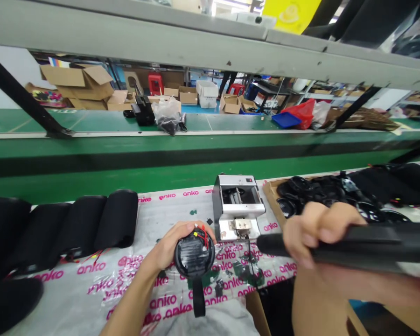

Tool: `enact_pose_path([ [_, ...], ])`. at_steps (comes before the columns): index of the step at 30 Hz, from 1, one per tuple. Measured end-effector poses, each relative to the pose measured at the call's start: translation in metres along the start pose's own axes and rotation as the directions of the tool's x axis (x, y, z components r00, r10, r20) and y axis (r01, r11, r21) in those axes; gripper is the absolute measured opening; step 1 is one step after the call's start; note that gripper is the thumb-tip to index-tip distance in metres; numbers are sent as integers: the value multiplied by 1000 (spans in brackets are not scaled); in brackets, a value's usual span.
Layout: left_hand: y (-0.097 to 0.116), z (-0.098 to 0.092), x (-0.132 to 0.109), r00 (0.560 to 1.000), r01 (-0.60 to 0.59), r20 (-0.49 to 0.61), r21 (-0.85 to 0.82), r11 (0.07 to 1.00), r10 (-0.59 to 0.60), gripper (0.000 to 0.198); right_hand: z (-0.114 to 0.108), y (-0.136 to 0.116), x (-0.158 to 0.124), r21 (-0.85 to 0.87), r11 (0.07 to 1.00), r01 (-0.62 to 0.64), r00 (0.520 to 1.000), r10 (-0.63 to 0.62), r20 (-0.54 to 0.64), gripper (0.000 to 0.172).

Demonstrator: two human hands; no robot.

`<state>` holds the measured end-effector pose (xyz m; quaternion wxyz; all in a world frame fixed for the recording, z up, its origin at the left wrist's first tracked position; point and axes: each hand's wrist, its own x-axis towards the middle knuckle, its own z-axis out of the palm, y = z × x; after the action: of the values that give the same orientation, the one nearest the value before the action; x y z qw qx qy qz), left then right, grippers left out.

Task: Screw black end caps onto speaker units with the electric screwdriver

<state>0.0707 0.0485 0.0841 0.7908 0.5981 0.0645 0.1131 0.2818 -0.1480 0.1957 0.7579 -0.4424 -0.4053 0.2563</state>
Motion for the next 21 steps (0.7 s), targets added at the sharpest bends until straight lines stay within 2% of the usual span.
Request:
enact_pose_path([
  [2, -1, 0, 0, 1000, -1, -1, -1, 1000, 1, 58, 8, 19, 2, -38, 987, 156, 986, -154, 61, 76],
  [4, -2, 0, -1, 1000, 12, -2, -10, 1000, -12, 57, 13, 41, 2, -64, 967, 248, 964, -240, 111, 80],
  [7, -3, 1, -2, 999, 39, 4, -25, 999, -39, 58, 11, 65, -1, -95, 979, 181, 982, -174, 75, 84],
  [11, -3, 2, -2, 999, 44, -1, -37, 998, -44, 62, 6, 70, -3, -29, 1000, 6, 1000, -7, -27, 86],
  [13, -3, 2, -1, 1000, 29, -11, -35, 999, -30, 63, 6, 63, -1, 10, 992, -123, 992, 123, -1, 85],
  [15, -3, 1, 0, 1000, 12, -15, -35, 999, -13, 62, 6, 49, 4, 42, 978, -203, 979, 201, 37, 82],
  [17, -3, 1, 0, 1000, -5, -3, -34, 999, 5, 60, 7, 25, 12, 56, 982, -179, 982, 175, 67, 71],
  [20, -3, 0, 1, 1000, -12, 5, -14, 1000, 12, 59, 16, -18, 28, 6, 998, -55, 990, 54, 129, 32],
  [21, -3, 0, 1, 1000, -12, 4, -4, 1000, 12, 59, 25, -30, 33, -60, 997, -44, 993, 50, 109, 33],
])
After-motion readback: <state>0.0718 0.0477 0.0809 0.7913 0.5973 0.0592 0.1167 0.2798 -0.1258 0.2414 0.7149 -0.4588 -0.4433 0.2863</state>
